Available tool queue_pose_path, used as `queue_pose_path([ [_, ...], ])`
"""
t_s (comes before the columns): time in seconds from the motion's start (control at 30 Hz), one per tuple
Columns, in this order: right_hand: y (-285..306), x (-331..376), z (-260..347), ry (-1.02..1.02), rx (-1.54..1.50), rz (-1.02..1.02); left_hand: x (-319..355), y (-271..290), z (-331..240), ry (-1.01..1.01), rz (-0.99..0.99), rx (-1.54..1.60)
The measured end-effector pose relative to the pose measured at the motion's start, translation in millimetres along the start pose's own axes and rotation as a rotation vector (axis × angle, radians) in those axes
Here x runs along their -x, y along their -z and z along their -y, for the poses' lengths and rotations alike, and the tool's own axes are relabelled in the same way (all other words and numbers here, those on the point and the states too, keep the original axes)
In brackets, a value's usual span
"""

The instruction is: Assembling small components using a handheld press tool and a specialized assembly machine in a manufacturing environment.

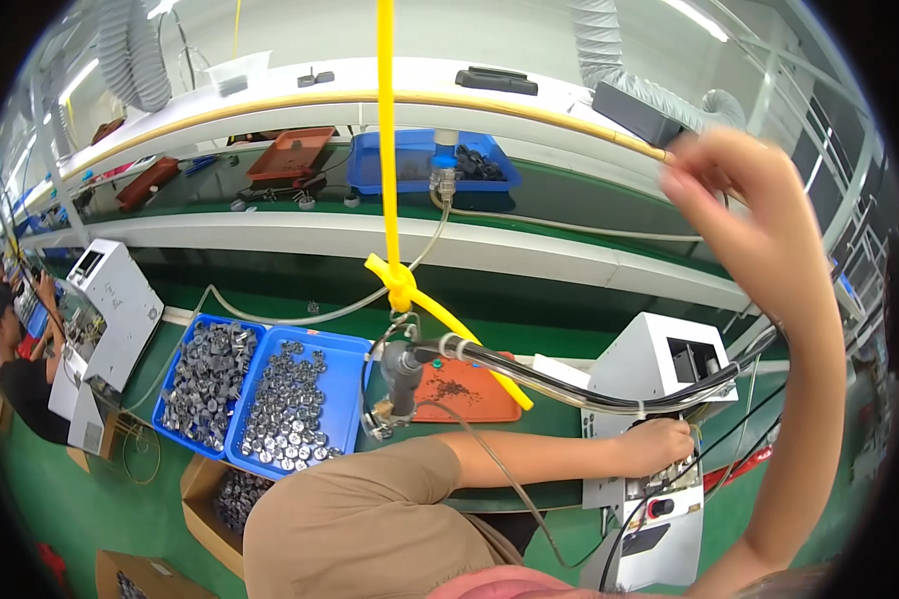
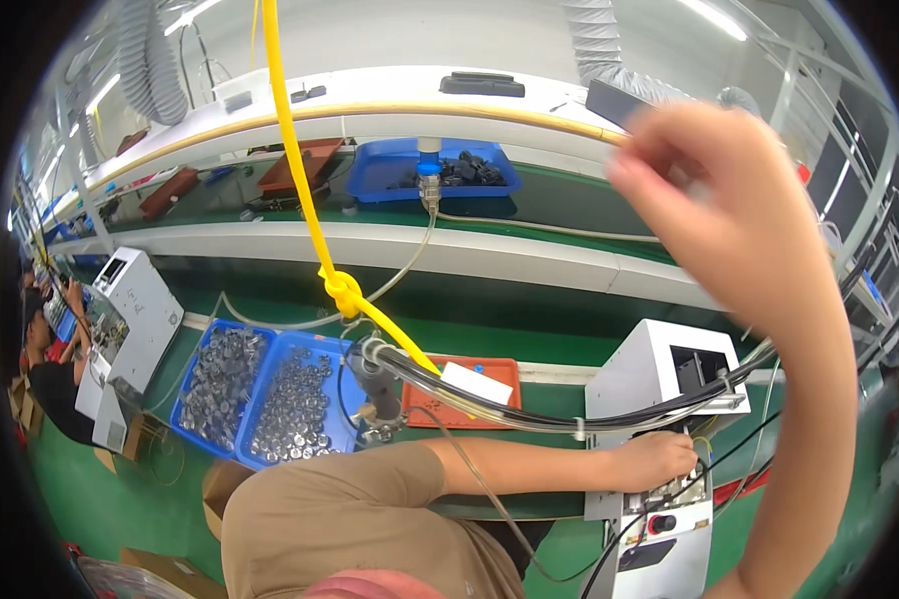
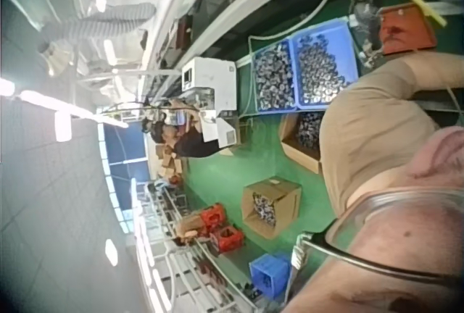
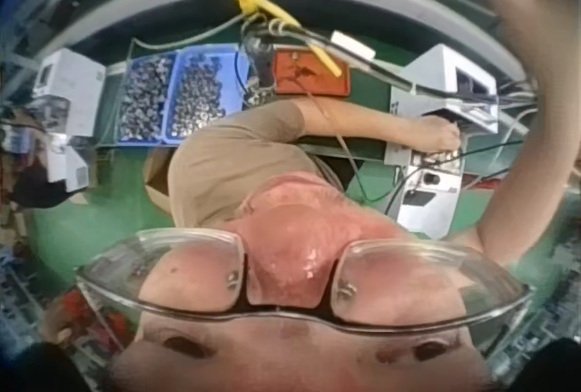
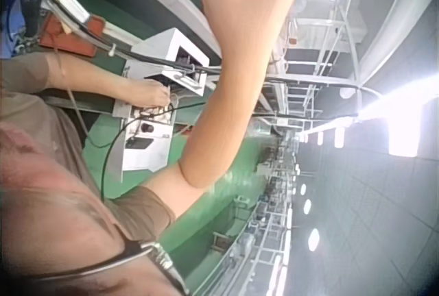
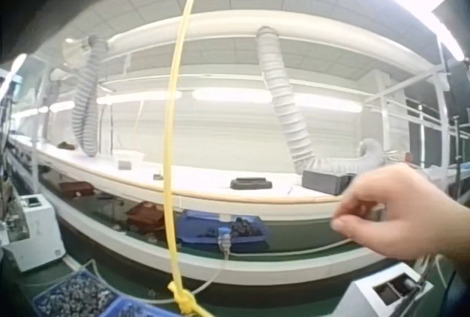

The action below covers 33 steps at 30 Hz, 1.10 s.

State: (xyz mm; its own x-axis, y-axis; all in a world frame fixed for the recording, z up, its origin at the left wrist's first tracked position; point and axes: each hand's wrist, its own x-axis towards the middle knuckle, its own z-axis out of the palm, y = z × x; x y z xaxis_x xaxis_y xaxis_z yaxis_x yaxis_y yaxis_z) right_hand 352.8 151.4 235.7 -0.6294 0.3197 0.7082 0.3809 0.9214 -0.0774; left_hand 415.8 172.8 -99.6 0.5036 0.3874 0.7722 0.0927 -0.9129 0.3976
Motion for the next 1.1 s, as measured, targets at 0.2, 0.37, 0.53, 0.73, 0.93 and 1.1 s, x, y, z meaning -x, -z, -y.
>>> queue_pose_path([
  [0.2, -76, -114, -79, 0.15, 0.439, 0.159, -14, -14, -7, 0.225, 0.022, 0.346],
  [0.37, -107, -131, -81, 0.011, 0.67, 0.452, -6, -19, 7, -0.12, -0.106, 0.042],
  [0.53, -110, -124, -85, -0.067, 0.649, 0.481, -2, -23, 9, -0.109, -0.042, 0.005],
  [0.73, -115, -120, -84, -0.078, 0.492, 0.393, -4, -12, 28, -0.155, -0.004, 0.079],
  [0.93, -106, -108, -104, -0.262, 0.61, 0.519, -27, -18, 24, -0.178, 0.174, -0.097],
  [1.1, -99, -97, -105, -0.152, 0.624, 0.406, -20, -11, 22, -0.199, 0.211, -0.139],
])
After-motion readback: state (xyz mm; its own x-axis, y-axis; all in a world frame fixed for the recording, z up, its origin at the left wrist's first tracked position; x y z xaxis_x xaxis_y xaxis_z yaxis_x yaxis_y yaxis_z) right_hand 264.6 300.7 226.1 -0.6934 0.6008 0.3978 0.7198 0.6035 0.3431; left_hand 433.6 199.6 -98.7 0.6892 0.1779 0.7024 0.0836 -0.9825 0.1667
